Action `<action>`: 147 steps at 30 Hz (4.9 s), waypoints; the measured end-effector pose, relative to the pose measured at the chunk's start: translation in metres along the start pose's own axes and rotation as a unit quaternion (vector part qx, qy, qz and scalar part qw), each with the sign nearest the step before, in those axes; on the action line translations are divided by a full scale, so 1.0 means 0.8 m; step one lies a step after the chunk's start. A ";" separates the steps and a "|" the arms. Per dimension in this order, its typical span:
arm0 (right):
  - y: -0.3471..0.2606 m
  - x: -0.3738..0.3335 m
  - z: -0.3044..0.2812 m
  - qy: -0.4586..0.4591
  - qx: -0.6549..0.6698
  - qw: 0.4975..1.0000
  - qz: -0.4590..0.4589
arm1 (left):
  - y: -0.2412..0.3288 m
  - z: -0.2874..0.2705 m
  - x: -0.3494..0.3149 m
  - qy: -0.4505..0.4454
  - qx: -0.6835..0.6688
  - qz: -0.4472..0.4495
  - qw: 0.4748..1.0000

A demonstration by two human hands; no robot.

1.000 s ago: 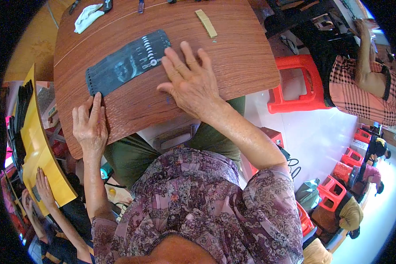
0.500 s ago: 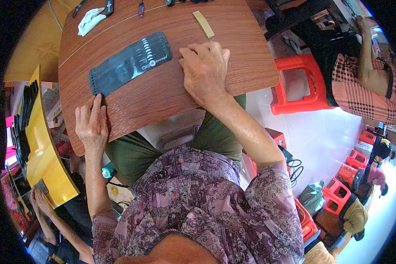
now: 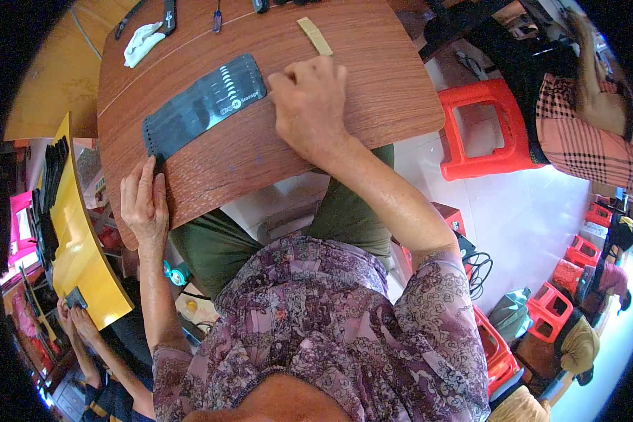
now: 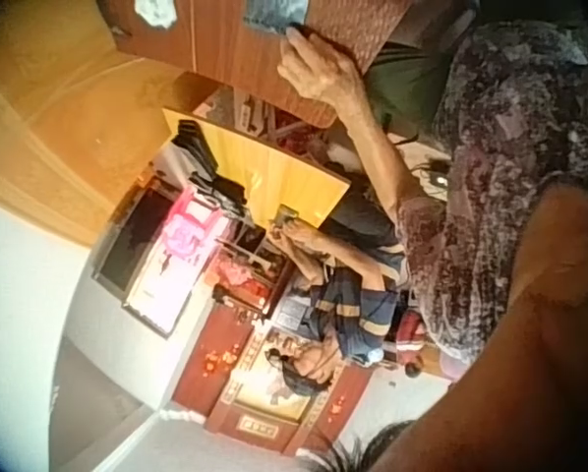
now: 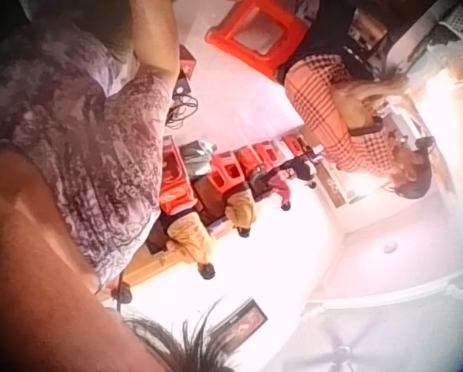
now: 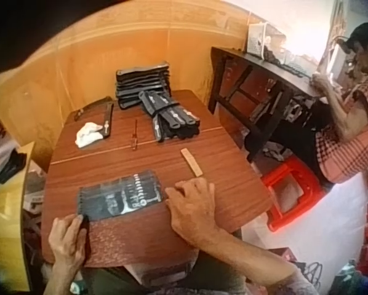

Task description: Assembling textile components by attaching small black strips to a larger base material.

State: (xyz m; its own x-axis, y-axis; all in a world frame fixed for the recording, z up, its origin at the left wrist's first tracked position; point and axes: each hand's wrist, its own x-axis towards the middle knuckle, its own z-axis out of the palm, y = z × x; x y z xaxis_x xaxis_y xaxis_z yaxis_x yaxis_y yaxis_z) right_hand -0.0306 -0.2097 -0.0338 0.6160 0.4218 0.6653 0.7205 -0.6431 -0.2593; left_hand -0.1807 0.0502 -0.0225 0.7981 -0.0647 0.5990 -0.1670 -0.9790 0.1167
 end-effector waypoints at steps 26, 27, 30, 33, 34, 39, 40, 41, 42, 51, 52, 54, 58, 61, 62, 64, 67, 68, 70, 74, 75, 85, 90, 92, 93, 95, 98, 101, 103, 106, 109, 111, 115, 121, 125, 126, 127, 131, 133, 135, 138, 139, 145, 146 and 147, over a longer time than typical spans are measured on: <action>0.014 0.068 0.005 -0.184 0.412 0.812 0.371 | -0.002 0.000 -0.003 0.015 0.002 -0.023 1.000; 0.014 0.063 0.014 -0.190 0.386 0.829 0.357 | -0.003 -0.001 -0.003 0.015 0.002 -0.025 1.000; 0.013 0.057 0.025 -0.192 0.310 0.874 0.321 | -0.004 0.000 -0.002 0.014 -0.002 -0.022 1.000; 0.006 0.058 0.024 -0.197 0.242 0.893 0.324 | -0.003 -0.003 -0.004 0.012 -0.005 -0.025 1.000; 0.006 0.057 0.023 -0.197 0.230 0.898 0.320 | -0.003 -0.002 -0.005 0.002 -0.005 -0.037 0.999; 0.011 0.053 0.028 -0.203 0.209 0.899 0.327 | -0.002 -0.004 -0.006 -0.007 -0.010 -0.047 0.999; 0.012 0.054 0.031 -0.201 0.218 0.901 0.318 | -0.004 -0.004 -0.005 -0.003 -0.008 -0.044 0.999; 0.012 0.054 0.031 -0.198 0.226 0.902 0.310 | -0.005 -0.004 -0.005 0.000 -0.006 -0.041 0.999; 0.011 0.053 0.030 -0.199 0.225 0.902 0.311 | -0.004 -0.003 -0.007 -0.001 -0.008 -0.041 0.999; 0.011 0.059 0.028 -0.205 0.213 0.901 0.317 | -0.005 -0.003 -0.003 0.011 -0.007 -0.038 0.999; 0.012 0.058 0.028 -0.206 0.219 0.899 0.320 | -0.005 -0.003 -0.004 0.005 -0.004 -0.040 0.999; 0.011 0.059 0.027 -0.206 0.226 0.897 0.319 | -0.005 -0.002 -0.004 0.004 0.002 -0.042 0.999; 0.009 0.061 0.025 -0.216 0.217 0.894 0.328 | -0.004 -0.003 -0.004 0.002 -0.012 -0.047 0.999; 0.009 0.064 0.027 -0.221 0.225 0.885 0.343 | -0.005 -0.004 -0.001 0.011 -0.018 -0.038 0.999; 0.009 0.065 0.027 -0.226 0.226 0.877 0.359 | -0.005 -0.004 -0.001 0.017 -0.022 -0.030 0.999; 0.008 0.067 0.026 -0.226 0.252 0.871 0.357 | -0.006 -0.004 -0.001 0.014 -0.019 -0.034 0.999; 0.003 0.071 0.018 -0.217 0.306 0.854 0.360 | -0.007 -0.007 0.000 0.012 -0.017 -0.040 0.999; 0.002 0.071 0.016 -0.206 0.331 0.844 0.368 | -0.007 -0.007 0.000 0.015 -0.022 -0.039 0.999; -0.005 0.069 0.011 -0.208 0.378 0.824 0.367 | -0.009 -0.005 -0.001 0.011 -0.018 -0.049 0.999; -0.053 0.075 0.011 -0.209 0.402 0.820 0.350 | -0.011 -0.002 -0.004 0.037 -0.028 -0.044 0.998; -0.068 0.077 0.020 -0.226 0.402 0.828 0.318 | -0.011 -0.001 -0.007 0.032 -0.033 -0.052 0.998; -0.159 0.088 0.091 -0.241 0.284 0.905 0.204 | -0.014 -0.001 -0.008 0.048 -0.044 -0.053 0.996; -0.152 0.085 0.105 -0.247 0.252 0.912 0.211 | -0.015 -0.004 -0.008 0.054 -0.054 -0.055 0.996; -0.155 0.085 0.103 -0.254 0.245 0.912 0.208 | -0.015 -0.004 -0.009 0.054 -0.059 -0.055 0.995; -0.157 0.086 0.103 -0.259 0.239 0.912 0.208 | -0.016 -0.004 -0.010 0.055 -0.058 -0.056 0.995; -0.157 0.084 0.105 -0.256 0.241 0.912 0.212 | -0.016 -0.004 -0.010 0.050 -0.059 -0.054 0.996; -0.158 0.085 0.107 -0.255 0.243 0.909 0.222 | -0.015 -0.004 -0.010 0.050 -0.060 -0.055 0.995; -0.156 0.086 0.111 -0.258 0.239 0.908 0.226 | -0.016 -0.002 -0.011 0.053 -0.058 -0.053 0.995; -0.153 0.085 0.114 -0.259 0.236 0.908 0.229 | -0.017 -0.001 -0.010 0.050 -0.056 -0.051 0.996; -0.154 0.083 0.115 -0.238 0.205 0.930 0.191 | -0.017 0.001 -0.010 0.050 -0.054 -0.050 0.996; -0.163 0.084 0.108 -0.242 0.212 0.925 0.201 | -0.018 0.003 -0.012 0.051 -0.051 -0.048 0.996; -0.166 0.085 0.106 -0.252 0.210 0.922 0.205 | -0.018 0.002 -0.013 0.050 -0.048 -0.046 0.997; -0.164 0.083 0.106 -0.240 0.211 0.925 0.208 | -0.016 0.001 -0.011 0.043 -0.046 -0.050 0.997; -0.137 0.089 0.095 -0.265 0.314 0.878 0.246 | -0.017 0.004 -0.009 0.053 -0.054 -0.049 0.996; -0.090 0.098 0.033 -0.208 0.376 0.835 0.343 | -0.019 -0.003 -0.010 0.085 -0.102 -0.087 0.987; -0.074 0.099 0.021 -0.202 0.370 0.838 0.347 | -0.020 -0.006 -0.010 0.086 -0.099 -0.083 0.988; -0.058 0.099 0.007 -0.196 0.364 0.840 0.351 | -0.021 -0.009 -0.012 0.087 -0.130 -0.138 0.978; -0.004 0.091 -0.028 -0.171 0.334 0.836 0.400 | -0.034 -0.002 -0.018 0.080 -0.246 -0.280 0.924; 0.020 0.083 -0.035 -0.172 0.301 0.836 0.426 | -0.041 0.001 -0.018 0.075 -0.329 -0.355 0.872; 0.048 0.074 -0.031 -0.176 0.272 0.845 0.426 | -0.043 -0.007 -0.004 0.052 -0.346 -0.396 0.849; 0.073 0.071 -0.028 -0.179 0.214 0.863 0.421 | -0.053 -0.007 0.021 0.024 -0.327 -0.426 0.843; 0.078 0.073 -0.028 -0.197 0.167 0.877 0.406 | -0.057 -0.006 0.031 0.002 -0.322 -0.453 0.831; 0.062 0.064 -0.021 -0.197 -0.065 0.948 0.242 | -0.078 0.012 0.068 -0.074 -0.268 -0.476 0.834; 0.052 0.061 -0.021 -0.196 -0.063 0.956 0.211 | -0.075 0.011 0.076 -0.092 -0.246 -0.479 0.838; 0.039 0.058 -0.018 -0.161 -0.052 0.970 0.175 | -0.073 0.012 0.082 -0.110 -0.224 -0.481 0.840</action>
State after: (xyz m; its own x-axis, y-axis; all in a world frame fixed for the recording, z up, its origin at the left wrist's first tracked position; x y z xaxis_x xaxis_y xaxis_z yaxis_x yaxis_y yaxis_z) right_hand 0.0156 -0.2192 -0.0011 0.8966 0.3334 0.2915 0.4239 -0.8368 -0.3466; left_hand -0.1131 0.1016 0.0024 0.7678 0.6330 -0.0994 0.4557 -0.4303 0.7792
